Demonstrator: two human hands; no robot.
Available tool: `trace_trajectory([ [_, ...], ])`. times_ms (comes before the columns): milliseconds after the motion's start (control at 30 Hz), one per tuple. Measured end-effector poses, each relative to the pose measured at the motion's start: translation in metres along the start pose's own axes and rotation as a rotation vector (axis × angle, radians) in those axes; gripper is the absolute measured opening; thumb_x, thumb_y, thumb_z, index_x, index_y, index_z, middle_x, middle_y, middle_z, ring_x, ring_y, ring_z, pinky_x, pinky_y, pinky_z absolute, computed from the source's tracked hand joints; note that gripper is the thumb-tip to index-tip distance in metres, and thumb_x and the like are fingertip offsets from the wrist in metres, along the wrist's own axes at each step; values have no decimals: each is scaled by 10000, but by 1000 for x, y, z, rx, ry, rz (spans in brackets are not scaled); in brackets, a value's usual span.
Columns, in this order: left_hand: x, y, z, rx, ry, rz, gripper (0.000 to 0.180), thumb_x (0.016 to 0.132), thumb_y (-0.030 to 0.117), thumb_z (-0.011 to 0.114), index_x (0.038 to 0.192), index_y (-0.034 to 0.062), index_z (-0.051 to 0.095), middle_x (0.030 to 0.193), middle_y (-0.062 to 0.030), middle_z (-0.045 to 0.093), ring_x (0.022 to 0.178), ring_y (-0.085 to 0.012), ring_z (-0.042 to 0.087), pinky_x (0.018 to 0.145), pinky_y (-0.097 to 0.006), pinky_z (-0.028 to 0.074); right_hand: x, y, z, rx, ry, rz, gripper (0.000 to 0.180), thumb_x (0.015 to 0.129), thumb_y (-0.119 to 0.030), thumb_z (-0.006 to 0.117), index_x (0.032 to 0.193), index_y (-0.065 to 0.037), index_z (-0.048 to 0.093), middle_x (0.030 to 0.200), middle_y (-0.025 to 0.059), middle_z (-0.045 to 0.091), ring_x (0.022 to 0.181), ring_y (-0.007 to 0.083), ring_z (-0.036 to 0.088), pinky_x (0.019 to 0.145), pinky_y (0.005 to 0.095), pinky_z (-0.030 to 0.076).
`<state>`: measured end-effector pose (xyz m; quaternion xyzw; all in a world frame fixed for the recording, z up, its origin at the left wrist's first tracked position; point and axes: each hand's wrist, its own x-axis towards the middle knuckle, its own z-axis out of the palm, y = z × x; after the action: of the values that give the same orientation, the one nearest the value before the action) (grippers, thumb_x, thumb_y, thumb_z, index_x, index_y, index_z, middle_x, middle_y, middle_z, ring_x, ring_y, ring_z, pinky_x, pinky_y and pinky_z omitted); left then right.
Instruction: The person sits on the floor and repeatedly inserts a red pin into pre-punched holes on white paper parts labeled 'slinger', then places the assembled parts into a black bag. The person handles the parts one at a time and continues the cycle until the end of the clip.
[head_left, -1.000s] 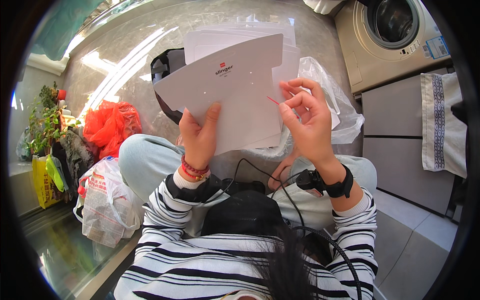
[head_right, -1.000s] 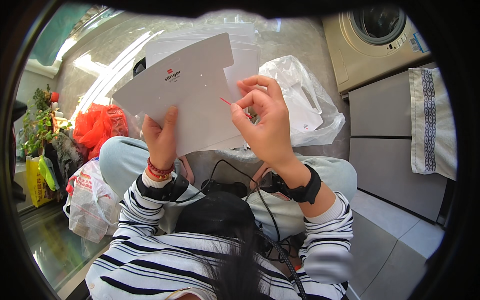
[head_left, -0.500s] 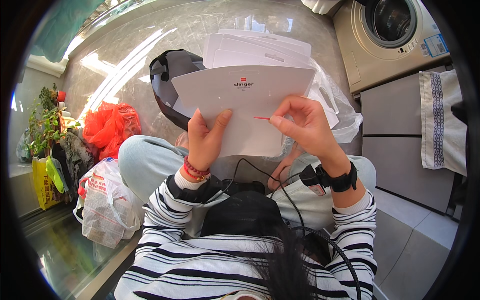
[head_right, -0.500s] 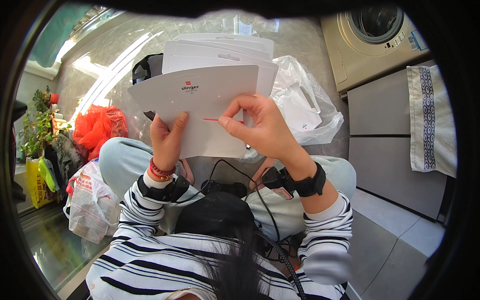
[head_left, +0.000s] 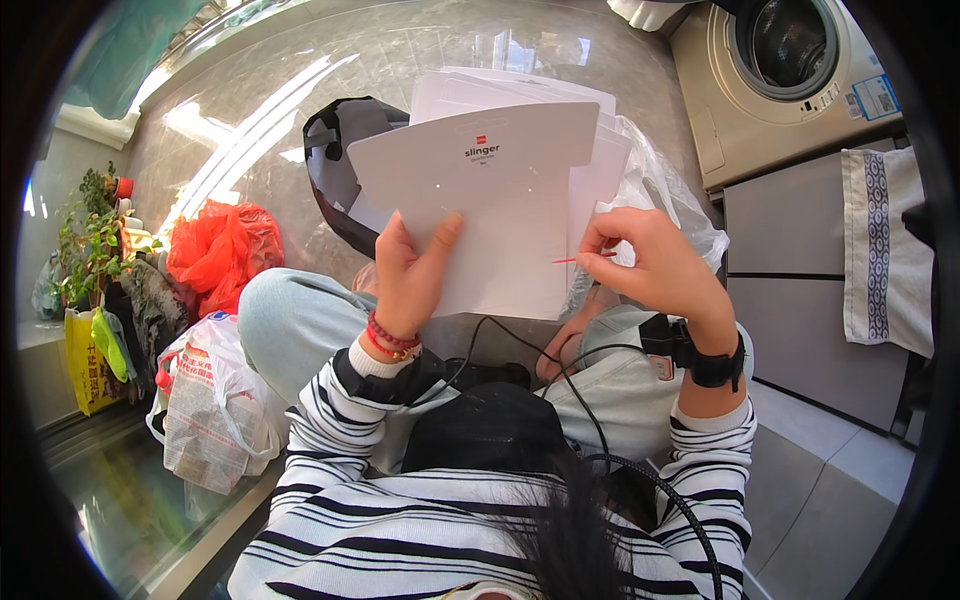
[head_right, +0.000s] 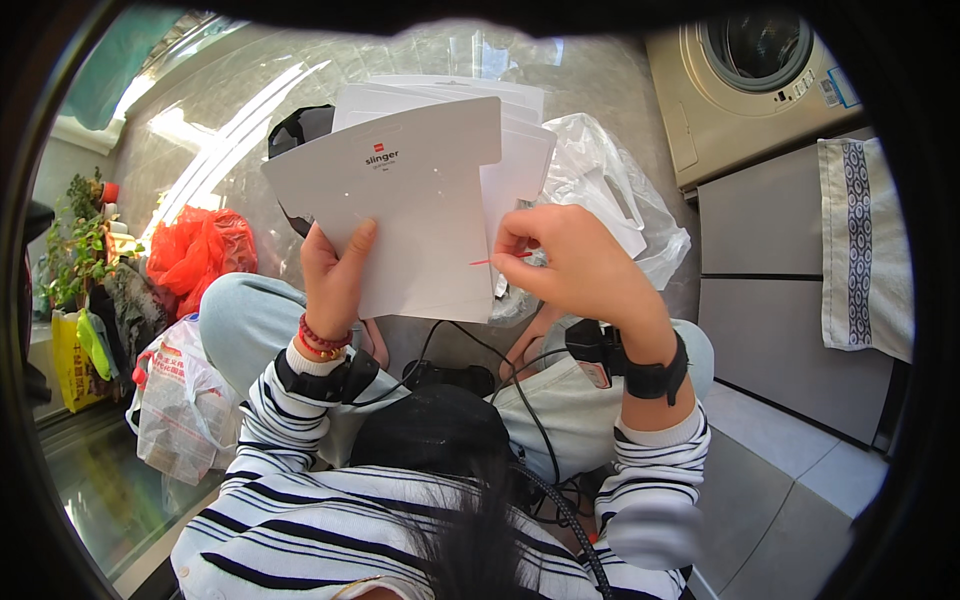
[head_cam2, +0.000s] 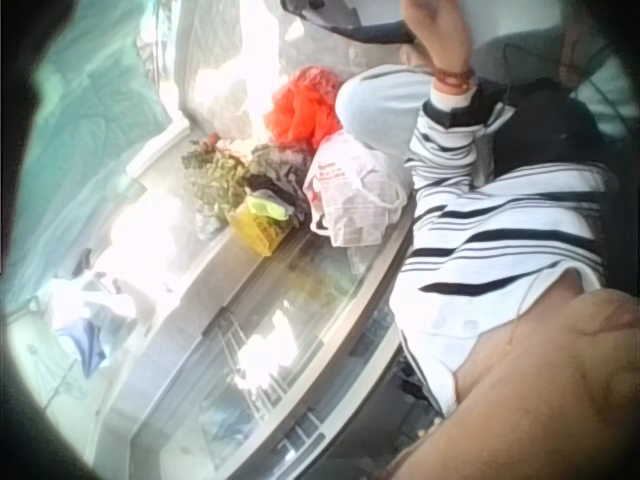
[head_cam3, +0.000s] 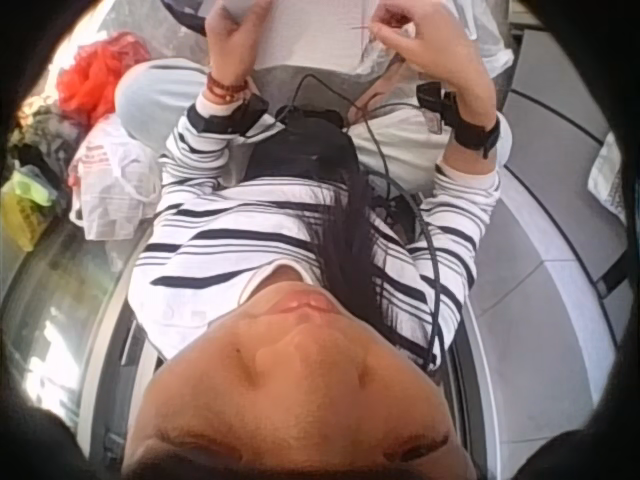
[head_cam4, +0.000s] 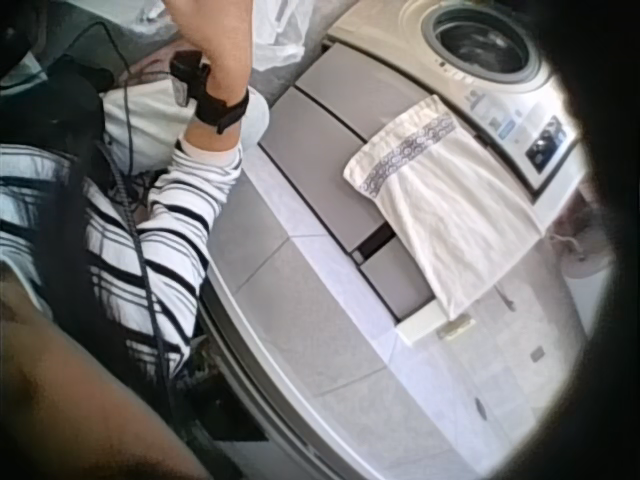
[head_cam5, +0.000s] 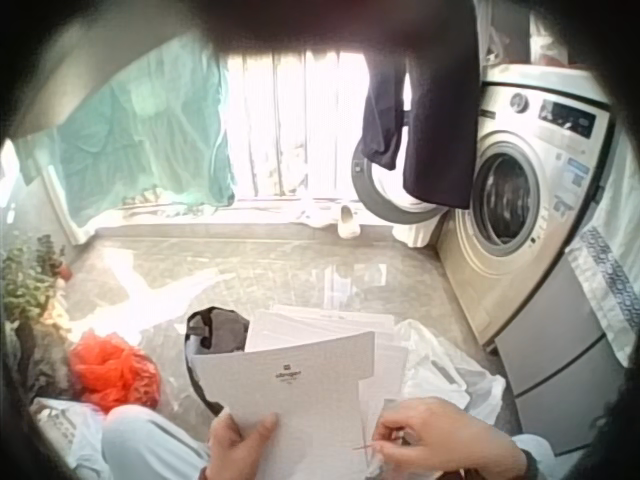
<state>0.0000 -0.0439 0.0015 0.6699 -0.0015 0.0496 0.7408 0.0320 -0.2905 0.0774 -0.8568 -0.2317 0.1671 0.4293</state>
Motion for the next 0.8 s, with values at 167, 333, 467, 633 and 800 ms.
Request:
trace_trajectory([
  [167, 0, -2, 0, 29, 4, 35, 211, 924, 129, 623, 1064, -25, 587, 934, -54, 657, 824, -89, 598, 711, -241, 495, 2, 3, -1, 113, 440, -127, 92, 775, -92, 689, 796, -12, 651, 1114, 128, 599, 924, 246, 591, 755, 307, 494],
  [333, -1, -2, -1, 370, -118, 214, 128, 853, 68, 672, 948, -10, 635, 874, -95, 660, 772, -147, 627, 675, -264, 486, 5, -2, 1, -436, 539, -432, 70, 730, -70, 714, 773, -55, 662, 1155, 92, 598, 1080, 280, 558, 905, 366, 435],
  [467, 7, -5, -3, 524, -197, 475, 169, 779, 26, 713, 928, -7, 641, 860, -132, 650, 763, -260, 630, 675, -293, 489, 8, -2, -2, -468, 387, -488, 105, 695, 3, 727, 764, -38, 661, 882, 26, 656, 1000, 253, 593, 820, 359, 473],
  [633, 8, -9, -4, 501, -93, 394, 273, 730, 24, 760, 968, -6, 629, 867, -133, 652, 775, -272, 635, 703, -306, 499, 2, 1, -7, -542, 491, -492, 140, 666, 31, 736, 776, -31, 676, 852, 45, 659, 984, 246, 599, 776, 347, 483],
  [800, 6, -8, -8, 409, -90, 343, 338, 714, 32, 786, 1005, -7, 619, 886, -113, 662, 780, -211, 643, 719, -280, 502, 0, 3, -6, -349, 325, -451, 134, 666, 50, 724, 767, -13, 663, 844, 65, 650, 937, 248, 613, 741, 341, 499],
])
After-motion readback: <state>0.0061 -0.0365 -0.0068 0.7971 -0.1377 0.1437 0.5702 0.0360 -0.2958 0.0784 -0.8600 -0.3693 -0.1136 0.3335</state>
